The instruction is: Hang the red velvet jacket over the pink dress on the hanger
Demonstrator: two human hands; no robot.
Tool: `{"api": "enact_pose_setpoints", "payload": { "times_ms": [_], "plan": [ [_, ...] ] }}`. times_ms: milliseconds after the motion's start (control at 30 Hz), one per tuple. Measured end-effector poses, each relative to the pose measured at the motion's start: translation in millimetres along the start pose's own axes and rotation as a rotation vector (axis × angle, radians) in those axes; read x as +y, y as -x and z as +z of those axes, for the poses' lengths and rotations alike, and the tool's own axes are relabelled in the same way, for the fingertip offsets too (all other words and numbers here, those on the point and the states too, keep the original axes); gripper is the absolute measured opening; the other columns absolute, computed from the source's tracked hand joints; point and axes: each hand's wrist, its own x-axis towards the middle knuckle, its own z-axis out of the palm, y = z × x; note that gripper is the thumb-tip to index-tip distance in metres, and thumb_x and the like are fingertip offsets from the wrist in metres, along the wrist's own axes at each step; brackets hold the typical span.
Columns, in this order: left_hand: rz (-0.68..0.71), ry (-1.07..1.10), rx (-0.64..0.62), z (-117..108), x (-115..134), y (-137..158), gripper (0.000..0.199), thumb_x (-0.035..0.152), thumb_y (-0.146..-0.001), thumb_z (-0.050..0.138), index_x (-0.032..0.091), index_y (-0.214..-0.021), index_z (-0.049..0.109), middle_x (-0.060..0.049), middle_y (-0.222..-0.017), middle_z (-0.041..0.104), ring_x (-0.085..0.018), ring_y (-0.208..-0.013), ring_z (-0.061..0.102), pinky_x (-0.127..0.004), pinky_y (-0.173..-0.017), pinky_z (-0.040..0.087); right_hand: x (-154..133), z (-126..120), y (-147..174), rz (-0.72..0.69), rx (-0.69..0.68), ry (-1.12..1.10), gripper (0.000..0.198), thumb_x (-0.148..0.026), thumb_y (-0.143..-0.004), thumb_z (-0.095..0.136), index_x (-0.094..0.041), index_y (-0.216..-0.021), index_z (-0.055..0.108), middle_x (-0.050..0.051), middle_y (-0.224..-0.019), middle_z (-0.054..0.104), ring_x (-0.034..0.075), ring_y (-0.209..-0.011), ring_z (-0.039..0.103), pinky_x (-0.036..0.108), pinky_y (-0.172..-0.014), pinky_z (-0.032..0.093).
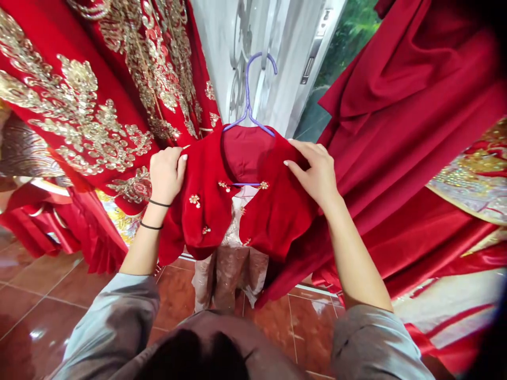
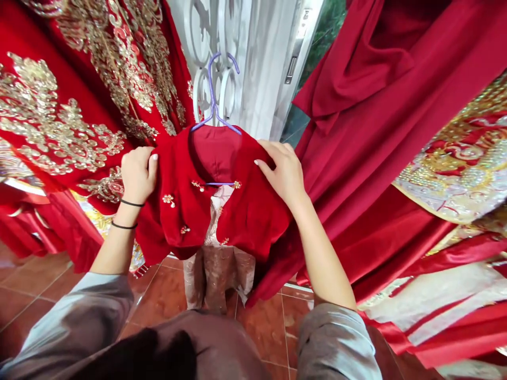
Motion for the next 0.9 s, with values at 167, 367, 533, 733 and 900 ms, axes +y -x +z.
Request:
{"api": "enact_pose_setpoints", "payload": {
  "times_ms": [167, 367, 533, 733, 900],
  "plan": [
    [-0.104, 0.02, 0.133, 11, 8, 36, 0.053, 0.041, -0.098, 0.027, 0.015, -0.142, 0.043, -0.02, -0.142, 0.049, -0.031, -0.133, 0.044, -0.048, -0.111, 0.03, -40, 14, 20, 0.033, 0.092, 0.04, 0.052, -0.039, -0.093, 0.049, -0.023, -0.142, 0.046, 0.012, -0.148, 0.047, 0.031, -0.137, 0.042, 0.058, -0.113, 0.032],
    [-0.317, -0.014, 0.305, 19, 67, 81, 0.07, 0.058, -0.085, 0.054, 0.013, -0.138, 0.042, -0.025, -0.144, 0.041, -0.042, -0.138, 0.034, -0.06, -0.112, 0.023, -100, 69, 78, 0.299, 0.18, 0.099, 0.072, -0.047, -0.09, 0.052, -0.012, -0.149, 0.033, 0.024, -0.14, 0.048, 0.036, -0.13, 0.047, 0.058, -0.107, 0.04],
    [-0.397, 0.032, 0.027, 31, 71, 99, 0.045, 0.047, -0.092, 0.046, 0.012, -0.12, 0.052, -0.024, -0.121, 0.054, -0.037, -0.106, 0.058, -0.049, -0.085, 0.048, -102, 88, 89, 0.479, 0.058, -0.078, 0.059, -0.035, -0.094, 0.039, -0.012, -0.147, 0.033, 0.02, -0.128, 0.06, 0.029, -0.113, 0.063, 0.044, -0.092, 0.055],
    [-0.21, 0.296, 0.034, 26, 97, 112, 0.022, 0.035, -0.098, 0.038, 0.02, -0.096, 0.054, -0.01, -0.094, 0.058, -0.024, -0.088, 0.061, -0.04, -0.08, 0.053, -115, 68, 100, 0.396, 0.206, -0.229, 0.047, -0.04, -0.096, 0.034, -0.015, -0.13, 0.055, 0.019, -0.113, 0.069, 0.029, -0.104, 0.069, 0.044, -0.088, 0.057],
    [-0.195, 0.464, -0.056, 44, 99, 137, 0.041, 0.038, -0.098, 0.044, 0.019, -0.134, 0.04, -0.017, -0.136, 0.047, -0.025, -0.125, 0.053, -0.042, -0.106, 0.048, -123, 78, 103, 0.405, -0.249, -0.258, 0.057, -0.048, -0.095, 0.042, -0.009, -0.135, 0.054, 0.015, -0.091, 0.075, 0.027, -0.079, 0.072, 0.035, -0.07, 0.056]
  ]
}}
